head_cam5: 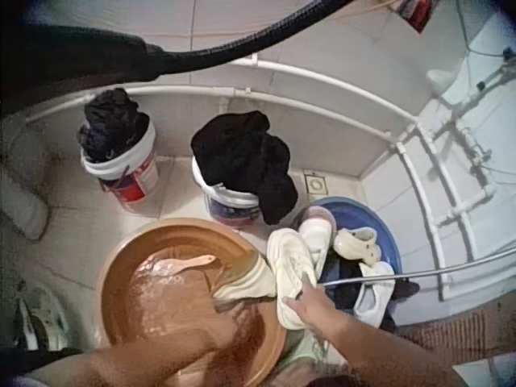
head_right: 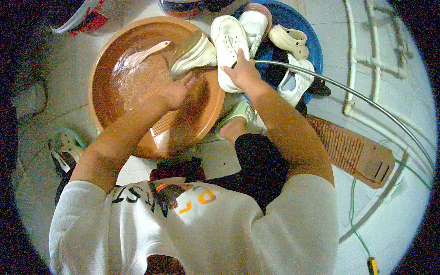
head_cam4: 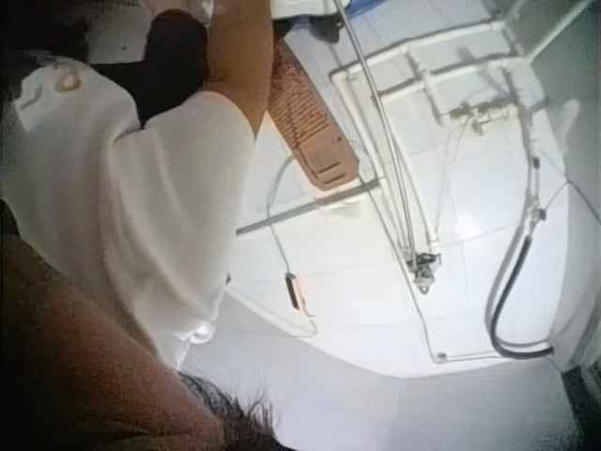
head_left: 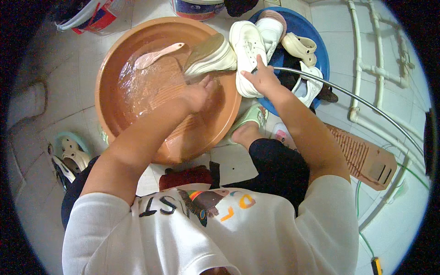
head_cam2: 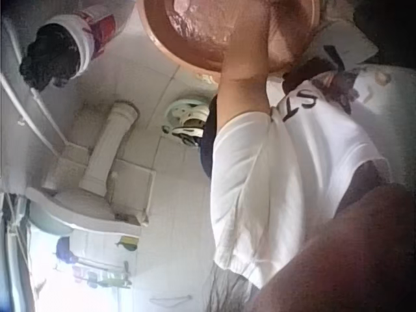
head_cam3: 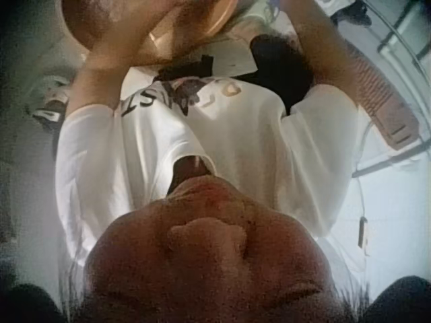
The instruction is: The person sits on the floor and washes a pair of white sneakers. They use a handheld shower hose to rinse the shoes inside and out, then scrub them with a brush in a basin of water. The person handles the shoes one at a time, rinsing and scrubbing different parts before placing them in a blue basin.
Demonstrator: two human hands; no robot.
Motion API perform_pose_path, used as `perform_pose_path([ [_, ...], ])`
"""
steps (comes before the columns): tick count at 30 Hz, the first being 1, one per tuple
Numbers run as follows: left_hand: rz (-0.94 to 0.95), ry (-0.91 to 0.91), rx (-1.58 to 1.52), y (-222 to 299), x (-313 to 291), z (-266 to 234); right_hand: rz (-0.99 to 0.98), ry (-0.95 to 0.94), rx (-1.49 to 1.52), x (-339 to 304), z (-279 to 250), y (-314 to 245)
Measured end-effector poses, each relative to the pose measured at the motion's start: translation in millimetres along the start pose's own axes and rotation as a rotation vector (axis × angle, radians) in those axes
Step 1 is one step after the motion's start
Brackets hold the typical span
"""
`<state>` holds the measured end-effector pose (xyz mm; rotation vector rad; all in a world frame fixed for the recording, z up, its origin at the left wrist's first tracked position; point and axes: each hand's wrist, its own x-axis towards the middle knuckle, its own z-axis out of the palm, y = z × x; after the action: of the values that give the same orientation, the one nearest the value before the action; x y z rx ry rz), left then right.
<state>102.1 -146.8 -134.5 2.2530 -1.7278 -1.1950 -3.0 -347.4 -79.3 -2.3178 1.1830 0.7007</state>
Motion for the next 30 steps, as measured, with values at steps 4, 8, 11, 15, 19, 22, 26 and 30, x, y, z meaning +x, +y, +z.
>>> perform_pose_path([
  [4, -0.162, -0.250, 0.075, -15, -53, -46, 0.040, 0.041, -0.037, 5, 5, -5],
  [8, -0.244, -0.022, 0.147, -53, -113, -62, 0.096, 0.071, -0.072, 26, 18, -12],
  [11, -0.344, 0.047, 0.089, -58, -141, -79, 0.086, 0.105, -0.046, 30, 20, -1],
  [15, -0.302, 0.192, 0.011, -60, -153, -80, 0.102, 0.107, -0.032, 18, 14, -9],
  [19, -0.197, 0.274, -0.001, -33, -115, -82, 0.040, 0.085, -0.039, 31, 15, 2],
  [22, -0.035, 0.361, 0.026, -28, -69, -82, -0.100, 0.073, -0.175, 19, 7, -7],
  [26, -0.057, 0.395, 0.081, 16, 0, -105, -0.214, -0.015, -0.217, 20, -14, 2],
  [30, 0.034, 0.353, 0.291, 6, 50, -100, -0.193, 0.077, -0.130, 16, -18, 5],
])
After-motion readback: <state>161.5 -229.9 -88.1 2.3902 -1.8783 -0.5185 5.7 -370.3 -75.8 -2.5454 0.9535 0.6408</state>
